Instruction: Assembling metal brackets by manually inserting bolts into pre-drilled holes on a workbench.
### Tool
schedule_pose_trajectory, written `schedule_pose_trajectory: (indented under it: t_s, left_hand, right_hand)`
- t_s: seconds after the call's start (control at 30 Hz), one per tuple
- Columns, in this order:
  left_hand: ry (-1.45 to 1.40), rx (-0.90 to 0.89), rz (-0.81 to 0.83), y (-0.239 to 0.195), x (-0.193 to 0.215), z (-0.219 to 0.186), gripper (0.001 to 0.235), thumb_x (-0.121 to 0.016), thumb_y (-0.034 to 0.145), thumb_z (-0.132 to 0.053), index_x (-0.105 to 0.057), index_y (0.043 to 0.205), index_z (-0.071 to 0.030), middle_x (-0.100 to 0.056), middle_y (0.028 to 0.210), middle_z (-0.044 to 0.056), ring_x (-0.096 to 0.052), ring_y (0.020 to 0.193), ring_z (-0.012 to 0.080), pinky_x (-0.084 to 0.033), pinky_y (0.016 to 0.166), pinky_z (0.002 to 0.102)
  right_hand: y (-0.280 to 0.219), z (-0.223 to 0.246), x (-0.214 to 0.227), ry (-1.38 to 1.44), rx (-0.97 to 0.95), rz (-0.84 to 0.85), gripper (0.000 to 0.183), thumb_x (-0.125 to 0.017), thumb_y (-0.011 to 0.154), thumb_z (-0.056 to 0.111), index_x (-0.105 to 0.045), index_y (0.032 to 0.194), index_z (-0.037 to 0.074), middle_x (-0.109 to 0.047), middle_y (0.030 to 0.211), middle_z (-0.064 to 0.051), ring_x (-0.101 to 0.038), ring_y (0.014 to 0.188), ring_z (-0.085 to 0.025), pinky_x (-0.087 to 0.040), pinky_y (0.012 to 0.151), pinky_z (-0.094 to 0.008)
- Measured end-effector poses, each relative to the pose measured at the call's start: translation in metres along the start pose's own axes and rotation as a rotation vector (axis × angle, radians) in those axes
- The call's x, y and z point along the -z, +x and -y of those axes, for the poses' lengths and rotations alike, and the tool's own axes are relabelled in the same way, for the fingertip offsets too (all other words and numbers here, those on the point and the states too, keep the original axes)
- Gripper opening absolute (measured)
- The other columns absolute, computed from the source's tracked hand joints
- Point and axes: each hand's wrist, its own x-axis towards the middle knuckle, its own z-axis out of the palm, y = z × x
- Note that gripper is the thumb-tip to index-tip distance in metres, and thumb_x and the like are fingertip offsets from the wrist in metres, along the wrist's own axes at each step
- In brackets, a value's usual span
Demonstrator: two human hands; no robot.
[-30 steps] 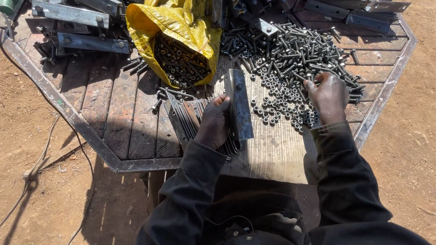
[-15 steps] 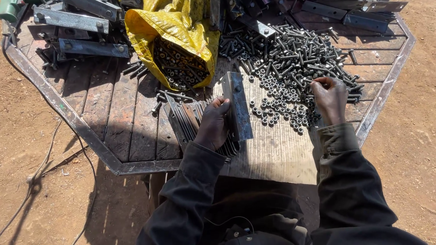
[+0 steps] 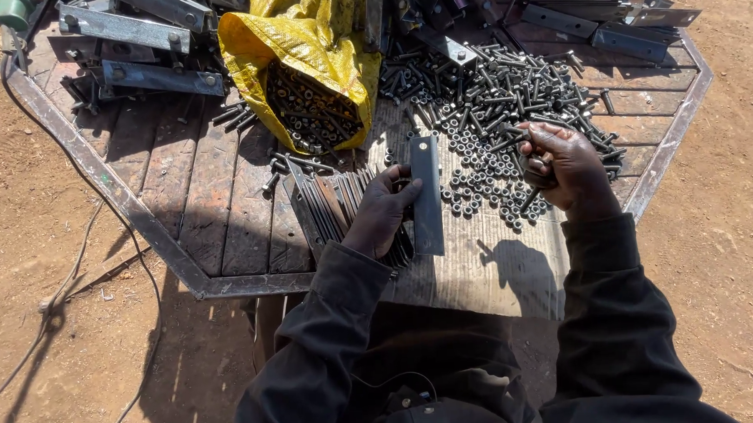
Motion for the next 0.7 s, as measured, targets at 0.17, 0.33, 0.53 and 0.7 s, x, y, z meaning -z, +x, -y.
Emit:
schedule_pose_trajectory:
  t_s: [0.17, 0.33, 0.53, 0.7]
  left_hand:
    - [0.033, 0.001, 0.027, -0.001, 0.001, 0.002, 0.020, -0.071, 0.098, -0.010, -0.067, 0.116, -0.002, -0.073, 0.081, 0.011, -0.075, 0.070, 0.0200, -0.063, 0.060, 0.028]
    - [0.006, -0.016, 0.025, 0.001, 0.001, 0.007, 0.021, -0.074, 0.095, -0.009, -0.069, 0.114, -0.002, -0.071, 0.077, 0.010, -0.075, 0.067, 0.0199, -0.063, 0.055, 0.029]
    - [0.020, -0.005, 0.042, -0.004, -0.003, -0.001, 0.020, -0.073, 0.096, -0.010, -0.070, 0.114, -0.002, -0.071, 0.077, 0.010, -0.075, 0.067, 0.0198, -0.062, 0.054, 0.026]
    - [0.065, -0.023, 0.032, -0.010, -0.008, -0.008, 0.020, -0.074, 0.095, -0.010, -0.070, 0.113, -0.002, -0.072, 0.076, 0.009, -0.075, 0.069, 0.0178, -0.063, 0.055, 0.026]
  right_hand:
    - [-0.019, 0.009, -0.069, 0.012, 0.062, 0.151, 0.022, -0.062, 0.104, 0.016, -0.066, 0.115, -0.002, -0.061, 0.073, -0.014, -0.043, 0.044, -0.002, -0.026, 0.036, -0.010]
    - [-0.017, 0.003, -0.103, -0.026, 0.126, 0.211, 0.021, -0.062, 0.105, 0.015, -0.065, 0.115, -0.003, -0.061, 0.071, -0.019, -0.044, 0.042, -0.005, -0.027, 0.034, -0.012]
    - [-0.014, 0.000, -0.110, -0.207, 0.314, 0.133, 0.019, -0.061, 0.107, 0.011, -0.067, 0.112, -0.007, -0.059, 0.064, -0.020, -0.040, 0.041, 0.001, -0.026, 0.035, -0.012]
    - [-0.021, 0.008, -0.114, -0.682, 0.518, 0.188, 0.014, -0.078, 0.100, 0.016, -0.078, 0.104, 0.002, -0.074, 0.074, -0.014, -0.067, 0.073, -0.009, -0.051, 0.069, -0.022]
